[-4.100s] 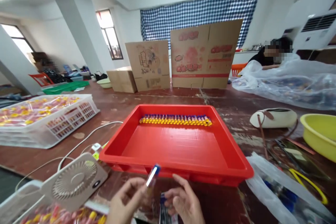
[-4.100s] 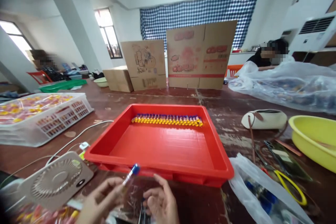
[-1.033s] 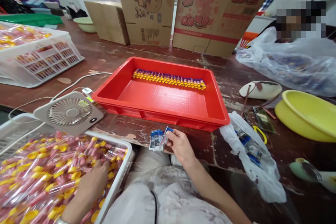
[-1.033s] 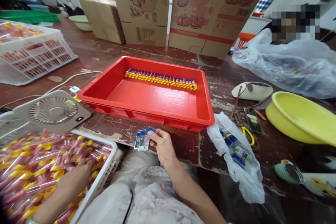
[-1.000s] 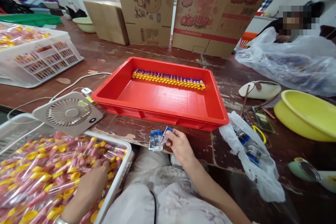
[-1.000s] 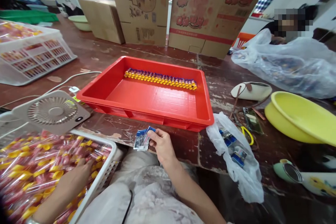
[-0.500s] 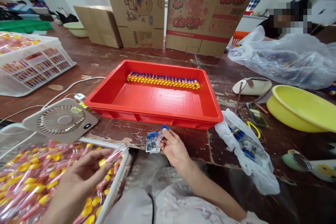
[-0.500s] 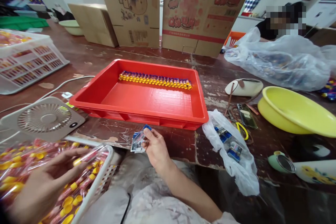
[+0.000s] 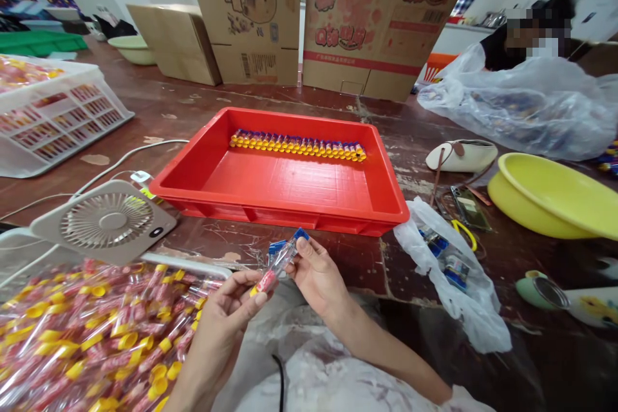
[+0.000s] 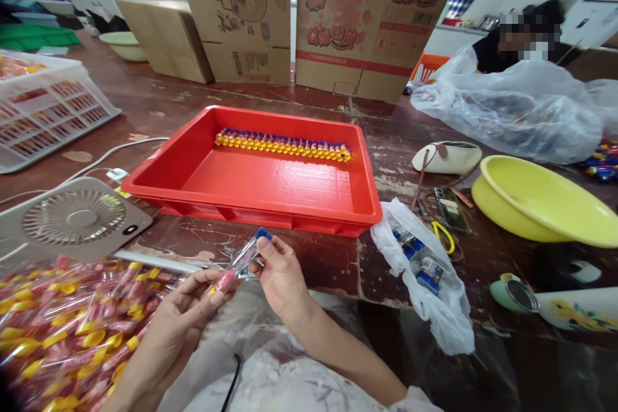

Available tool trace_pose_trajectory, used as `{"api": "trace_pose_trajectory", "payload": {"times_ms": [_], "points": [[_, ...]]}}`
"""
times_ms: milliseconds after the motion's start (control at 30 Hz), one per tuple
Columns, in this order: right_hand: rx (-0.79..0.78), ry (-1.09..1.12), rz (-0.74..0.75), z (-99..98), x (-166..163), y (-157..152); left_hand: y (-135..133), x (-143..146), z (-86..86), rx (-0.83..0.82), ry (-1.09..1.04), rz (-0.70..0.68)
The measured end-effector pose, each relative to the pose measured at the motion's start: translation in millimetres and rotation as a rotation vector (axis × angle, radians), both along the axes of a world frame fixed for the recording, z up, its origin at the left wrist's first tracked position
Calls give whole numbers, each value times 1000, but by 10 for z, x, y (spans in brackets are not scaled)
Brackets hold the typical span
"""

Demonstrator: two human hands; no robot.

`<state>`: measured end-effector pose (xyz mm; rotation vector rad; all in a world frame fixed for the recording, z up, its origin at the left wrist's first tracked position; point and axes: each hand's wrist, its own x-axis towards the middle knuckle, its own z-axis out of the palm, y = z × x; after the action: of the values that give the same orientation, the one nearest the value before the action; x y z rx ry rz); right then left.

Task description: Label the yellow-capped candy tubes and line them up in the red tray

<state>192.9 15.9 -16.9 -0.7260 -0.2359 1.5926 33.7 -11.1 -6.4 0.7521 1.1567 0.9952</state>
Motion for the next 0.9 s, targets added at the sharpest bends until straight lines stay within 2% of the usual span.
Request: {"api": "trace_pose_trajectory", "payload": {"times_ms": [167, 333, 567, 733, 900], "points": [[121, -245, -30, -81, -41, -29, -3, 40, -59, -4, -35, 30], [233, -415, 52, -135, -98, -94, 10, 114, -54, 28, -87, 39], [186, -322, 84, -59, -128, -102, 26, 50, -34, 49, -118, -53], [215, -245, 100, -37, -179, -123, 53, 58, -49, 60, -113, 100], [220, -248, 100, -77, -234, -158, 78, 82, -73, 46, -119, 176]]}}
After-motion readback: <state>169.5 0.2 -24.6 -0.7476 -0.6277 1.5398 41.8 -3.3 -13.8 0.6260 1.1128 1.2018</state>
